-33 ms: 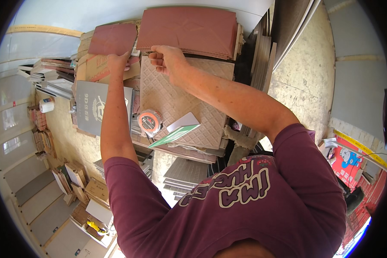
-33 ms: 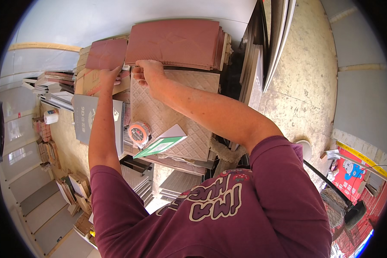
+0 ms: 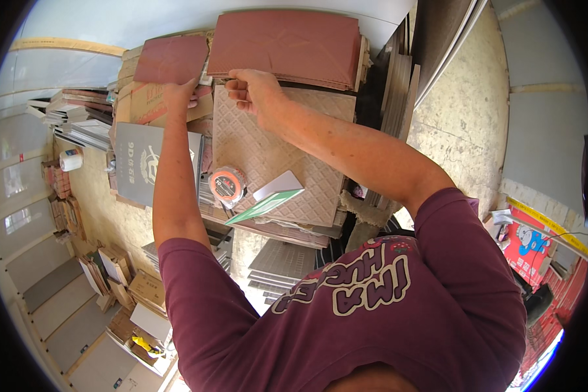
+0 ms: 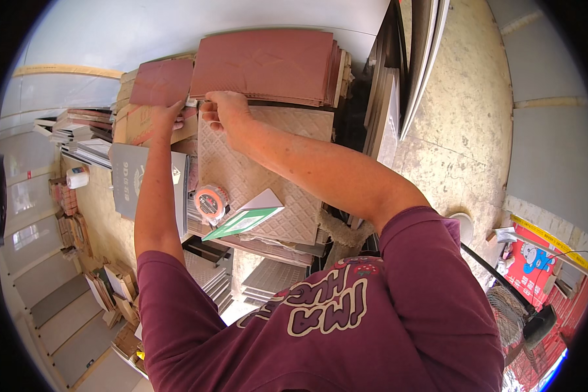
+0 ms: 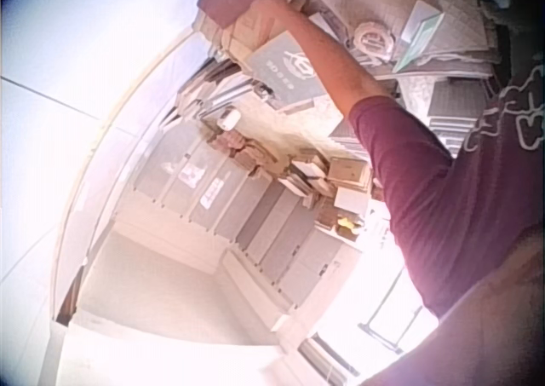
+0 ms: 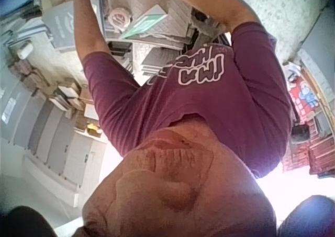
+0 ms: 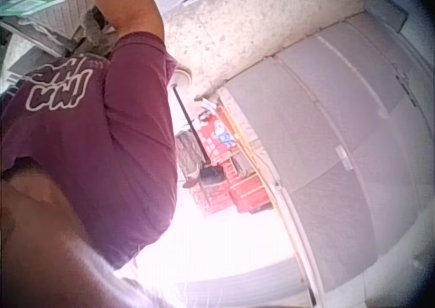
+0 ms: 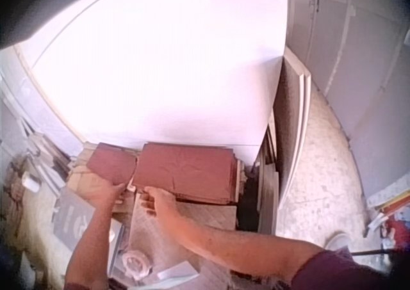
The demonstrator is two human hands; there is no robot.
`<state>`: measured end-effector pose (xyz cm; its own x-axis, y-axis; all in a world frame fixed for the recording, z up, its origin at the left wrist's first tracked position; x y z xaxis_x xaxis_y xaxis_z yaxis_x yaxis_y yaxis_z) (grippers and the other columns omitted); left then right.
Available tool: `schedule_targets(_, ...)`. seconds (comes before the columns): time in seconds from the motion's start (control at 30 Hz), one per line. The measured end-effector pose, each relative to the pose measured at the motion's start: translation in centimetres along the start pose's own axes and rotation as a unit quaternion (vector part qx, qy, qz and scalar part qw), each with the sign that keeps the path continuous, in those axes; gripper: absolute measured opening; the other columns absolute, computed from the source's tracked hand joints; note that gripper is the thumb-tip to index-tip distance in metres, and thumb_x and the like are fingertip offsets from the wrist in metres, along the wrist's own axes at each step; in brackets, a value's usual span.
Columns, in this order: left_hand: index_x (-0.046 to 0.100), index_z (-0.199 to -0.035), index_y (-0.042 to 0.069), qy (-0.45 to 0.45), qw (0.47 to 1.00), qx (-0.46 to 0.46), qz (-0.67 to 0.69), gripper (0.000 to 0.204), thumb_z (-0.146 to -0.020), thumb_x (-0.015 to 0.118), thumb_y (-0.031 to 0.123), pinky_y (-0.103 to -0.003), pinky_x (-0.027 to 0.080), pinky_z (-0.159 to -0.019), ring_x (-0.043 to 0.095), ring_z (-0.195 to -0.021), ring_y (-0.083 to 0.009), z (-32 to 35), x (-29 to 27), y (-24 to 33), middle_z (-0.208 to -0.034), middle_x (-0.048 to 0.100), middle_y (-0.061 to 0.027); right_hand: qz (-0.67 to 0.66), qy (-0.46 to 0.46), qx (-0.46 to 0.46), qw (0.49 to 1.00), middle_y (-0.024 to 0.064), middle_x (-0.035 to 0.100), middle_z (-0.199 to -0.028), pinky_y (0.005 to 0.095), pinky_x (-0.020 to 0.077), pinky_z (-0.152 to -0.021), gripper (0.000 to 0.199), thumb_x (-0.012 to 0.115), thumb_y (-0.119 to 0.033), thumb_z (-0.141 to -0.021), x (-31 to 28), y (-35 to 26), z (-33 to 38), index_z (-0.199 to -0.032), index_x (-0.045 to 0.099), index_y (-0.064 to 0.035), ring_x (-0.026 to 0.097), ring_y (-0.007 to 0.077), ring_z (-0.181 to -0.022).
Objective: The person handles ceramic tiles one at a time, turning them over to check their patterns and then moving a large sample book to reveal other tiles underneath.
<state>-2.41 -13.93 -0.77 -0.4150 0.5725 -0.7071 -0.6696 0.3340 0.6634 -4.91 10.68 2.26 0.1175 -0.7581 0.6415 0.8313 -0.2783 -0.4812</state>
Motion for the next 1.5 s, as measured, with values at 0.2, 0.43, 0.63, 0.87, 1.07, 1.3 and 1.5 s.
schedule_targets(0.2,0.06,-0.064,-0.002,-0.035,0.996,-0.076,-0.021,0.037,-0.064,0.076,0.031,-0.025,0.04,-0.035,0.051,-0.041,-0.0125,-0.5,0.4,-1.1,-0.058,0.057,-0.0077,0.007,-0.006,-0.002,1.0,0.0015,0.059,-0.078,0.0257,0.0411,-0.055,0.018,0.051,-0.02,-0.083,0.1,0.0,-0.1,-0.097,0.055,-0.0082,0.053,0.009,-0.06)
schedule_targets(0.43,0.058,-0.073,0.007,-0.077,0.967,-0.16,0.18,0.026,-0.065,0.076,0.023,-0.023,0.038,-0.04,0.045,-0.042,-0.0116,-0.4,1.2,-2.2,-0.058,0.05,0.0004,-0.002,-0.005,-0.006,1.0,0.0013,0.059,-0.077,0.0259,0.0408,-0.054,0.018,0.052,-0.021,-0.083,0.0,0.1,-0.2,-0.095,0.055,-0.0083,0.052,0.0089,-0.06)
schedule_targets(0.63,0.055,-0.083,0.005,-0.078,0.896,-0.194,0.391,0.023,-0.071,0.071,0.016,-0.026,0.047,-0.054,0.055,-0.071,-0.0192,-2.0,0.7,-4.7,-0.08,0.053,-0.0067,-0.004,-0.013,-0.006,1.0,0.0015,0.058,-0.075,0.0257,0.0402,-0.053,0.018,0.052,-0.02,-0.083,0.2,0.1,0.0,-0.095,0.055,-0.0081,0.052,0.009,-0.059)
schedule_targets(0.87,0.047,-0.099,-0.008,-0.046,0.744,-0.124,0.655,0.02,-0.08,0.052,-0.004,-0.042,0.051,-0.083,0.055,-0.094,-0.0321,-2.6,0.5,-3.1,-0.1,0.051,-0.016,0.008,-0.015,-0.007,1.0,0.0014,0.058,-0.079,0.0243,0.0413,-0.057,0.021,0.053,-0.021,-0.083,0.1,0.0,0.1,-0.099,0.054,-0.0071,0.052,0.0084,-0.063)
schedule_targets(1.07,0.039,-0.111,-0.01,-0.023,0.715,-0.065,0.695,0.032,-0.08,0.047,-0.008,-0.05,0.048,-0.088,0.052,-0.102,-0.0367,-2.6,-2.3,-3.4,-0.111,0.048,-0.0207,0.006,-0.016,-0.009,1.0,0.0022,0.058,-0.076,0.0258,0.0403,-0.054,0.018,0.052,-0.019,-0.083,0.4,0.3,0.2,-0.095,0.054,-0.007,0.052,0.0092,-0.059)
schedule_targets(1.3,0.04,-0.115,-0.012,-0.016,0.699,-0.018,0.714,0.036,-0.081,0.049,-0.008,-0.049,0.043,-0.094,0.048,-0.107,-0.0376,1.2,-7.7,-2.9,-0.115,0.046,-0.0221,0.032,-0.028,-0.022,0.999,0.0007,0.058,-0.08,0.0238,0.0415,-0.059,0.022,0.053,-0.023,-0.083,0.5,-0.3,0.4,-0.099,0.054,-0.0076,0.052,0.0076,-0.065)
schedule_targets(1.5,0.043,-0.114,-0.011,-0.022,0.764,0.033,0.645,0.036,-0.081,0.053,-0.002,-0.041,0.042,-0.095,0.051,-0.104,-0.0314,10.0,-11.8,-3.0,-0.113,0.049,-0.0192,0.036,-0.057,-0.04,0.997,0.0032,0.059,-0.08,0.0274,0.0419,-0.059,0.022,0.054,-0.024,-0.081,1.0,-0.5,0.1,-0.095,0.054,-0.007,0.053,0.0105,-0.067)
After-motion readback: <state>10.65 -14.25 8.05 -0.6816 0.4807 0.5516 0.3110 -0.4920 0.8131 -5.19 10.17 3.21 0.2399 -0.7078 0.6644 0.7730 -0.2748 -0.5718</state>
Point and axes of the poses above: each hand's wrist, its own z-axis away from the middle knuckle, its own x-axis out of the palm, y = z × x, the point moved 7 cm from there along -z, towards the middle knuckle
